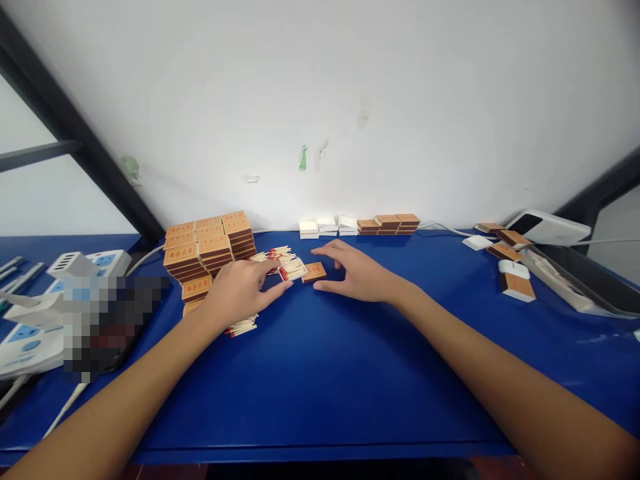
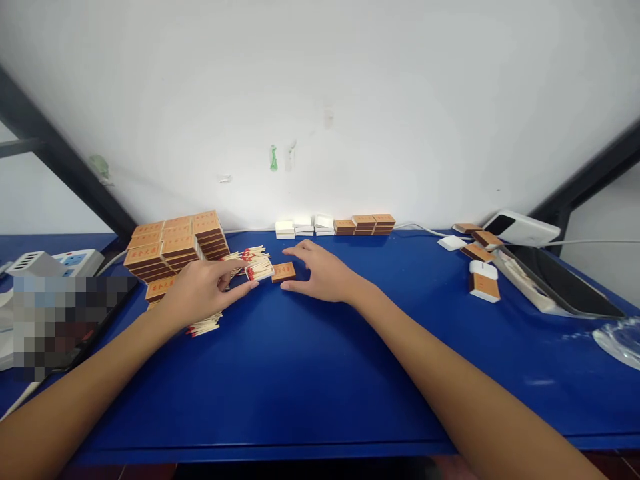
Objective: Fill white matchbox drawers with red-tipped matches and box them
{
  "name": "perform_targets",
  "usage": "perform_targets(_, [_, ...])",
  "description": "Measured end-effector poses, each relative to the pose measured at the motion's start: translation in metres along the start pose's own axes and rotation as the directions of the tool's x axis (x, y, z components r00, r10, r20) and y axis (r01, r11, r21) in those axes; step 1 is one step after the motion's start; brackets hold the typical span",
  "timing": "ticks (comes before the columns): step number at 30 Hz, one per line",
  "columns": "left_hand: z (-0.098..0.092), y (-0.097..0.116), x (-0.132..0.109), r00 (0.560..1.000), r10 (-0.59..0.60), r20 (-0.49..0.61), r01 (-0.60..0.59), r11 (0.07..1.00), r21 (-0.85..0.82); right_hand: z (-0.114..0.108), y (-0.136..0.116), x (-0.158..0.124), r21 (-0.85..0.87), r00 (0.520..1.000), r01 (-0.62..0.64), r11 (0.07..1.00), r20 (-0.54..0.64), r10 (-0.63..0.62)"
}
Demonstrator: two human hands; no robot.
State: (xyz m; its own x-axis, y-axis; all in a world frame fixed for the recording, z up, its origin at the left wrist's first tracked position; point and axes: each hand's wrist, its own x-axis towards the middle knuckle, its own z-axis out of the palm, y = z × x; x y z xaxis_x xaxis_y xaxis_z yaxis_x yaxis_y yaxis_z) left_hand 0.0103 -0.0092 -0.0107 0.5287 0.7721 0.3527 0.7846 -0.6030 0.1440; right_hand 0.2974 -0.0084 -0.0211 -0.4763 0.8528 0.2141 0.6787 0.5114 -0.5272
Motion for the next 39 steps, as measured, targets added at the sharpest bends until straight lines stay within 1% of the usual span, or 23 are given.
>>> perform_targets(2, [0.000,-0.002,0.001,1.000,0.006,-0.020,-0.006,1.000,0.002,0.007,-0.005,0.001,0.008,0.999,0.031,0.999,0.021,-0.031])
perform_targets(4, [-0.001,-0.002,0.001,1.000,0.009,-0.023,-0.009,1.000,0.005,0.007,-0.003,0.001,-0.003,0.999,0.020,1.000,0.034,-0.020])
perform_targets(6, [-0.001,-0.002,0.001,1.000,0.005,-0.011,-0.005,1.000,0.004,0.000,0.003,0.000,-0.008,0.998,0.008,1.000,0.056,-0.008])
perform_targets(8, [-0.002,-0.002,0.001,1.000,-0.001,0.006,0.001,1.000,-0.001,-0.008,0.012,-0.001,0.012,0.995,0.052,0.999,0.084,-0.053])
perform_targets(10, [-0.002,-0.002,0.001,1.000,-0.003,0.021,0.003,1.000,-0.007,-0.014,0.017,-0.001,0.031,0.990,0.131,0.991,0.042,-0.132])
perform_targets(11, [-0.001,-0.002,0.001,1.000,0.000,0.023,0.001,1.000,-0.009,-0.015,0.018,-0.001,0.025,0.988,0.153,0.988,-0.007,-0.153])
perform_targets(12, [-0.001,-0.002,0.001,1.000,0.005,0.023,-0.005,1.000,-0.010,-0.014,0.017,0.000,0.008,0.987,0.150,0.989,-0.062,-0.149])
perform_targets(14, [0.000,-0.003,0.001,1.000,0.014,0.016,-0.014,1.000,-0.009,-0.010,0.012,-0.001,-0.051,0.989,0.059,0.997,-0.131,-0.066])
perform_targets(15, [0.001,-0.004,0.001,1.000,0.018,0.014,-0.018,1.000,-0.008,-0.008,0.008,-0.002,-0.095,0.991,-0.007,0.995,-0.133,-0.006])
perform_targets(17, [0.001,-0.004,0.001,1.000,0.022,0.011,-0.022,1.000,-0.005,-0.004,0.001,-0.004,-0.192,0.988,-0.122,0.974,-0.113,0.102])
perform_targets(18, [0.000,-0.004,0.001,1.000,0.022,0.012,-0.022,1.000,-0.003,-0.004,-0.002,-0.005,-0.229,0.986,-0.153,0.961,-0.097,0.134])
perform_targets(19, [0.000,-0.003,0.001,1.000,0.024,0.015,-0.024,1.000,0.000,-0.005,-0.005,-0.006,-0.245,0.987,-0.157,0.957,-0.075,0.143])
perform_targets(20, [-0.001,-0.002,0.001,0.999,0.025,0.024,-0.025,1.000,0.002,-0.006,-0.007,-0.007,-0.237,0.991,-0.135,0.962,-0.045,0.128])
perform_targets(22, [-0.002,-0.001,0.001,0.999,0.021,0.041,-0.021,1.000,0.000,-0.010,-0.009,-0.008,-0.169,0.998,-0.050,0.984,0.027,0.055])
perform_targets(24, [-0.003,0.000,0.001,0.998,0.013,0.057,-0.013,1.000,-0.004,-0.013,-0.009,-0.009,-0.102,0.998,0.014,0.995,0.066,-0.007])
perform_targets(26, [-0.003,0.000,0.001,0.998,0.010,0.067,-0.010,1.000,-0.001,-0.014,-0.011,-0.009,-0.088,0.999,-0.010,0.996,0.043,0.014])
perform_targets(29, [-0.003,0.000,0.001,0.997,0.009,0.076,-0.009,1.000,0.008,-0.013,-0.014,-0.009,-0.181,0.990,-0.137,0.974,-0.008,0.138])
perform_targets(31, [-0.003,0.000,0.001,0.997,0.004,0.079,-0.005,1.000,0.009,-0.012,-0.016,-0.008,-0.238,0.980,-0.187,0.953,0.026,0.199])
perform_targets(32, [-0.003,0.000,0.001,0.997,0.003,0.079,-0.004,1.000,0.009,-0.012,-0.017,-0.007,-0.238,0.978,-0.184,0.954,0.057,0.203])
perform_targets(34, [-0.003,-0.001,0.001,0.997,0.008,0.071,-0.008,1.000,0.005,-0.012,-0.016,-0.006,-0.171,0.983,-0.141,0.975,0.093,0.159])
perform_targets(36, [-0.002,-0.002,0.001,0.998,0.020,0.060,-0.020,1.000,-0.005,-0.012,-0.015,-0.005,-0.091,0.993,-0.089,0.992,0.068,0.096])
perform_targets(39, [0.000,-0.004,0.001,0.998,0.038,0.056,-0.037,0.999,-0.027,-0.010,-0.011,-0.005,-0.036,0.999,-0.046,0.998,0.005,0.046])
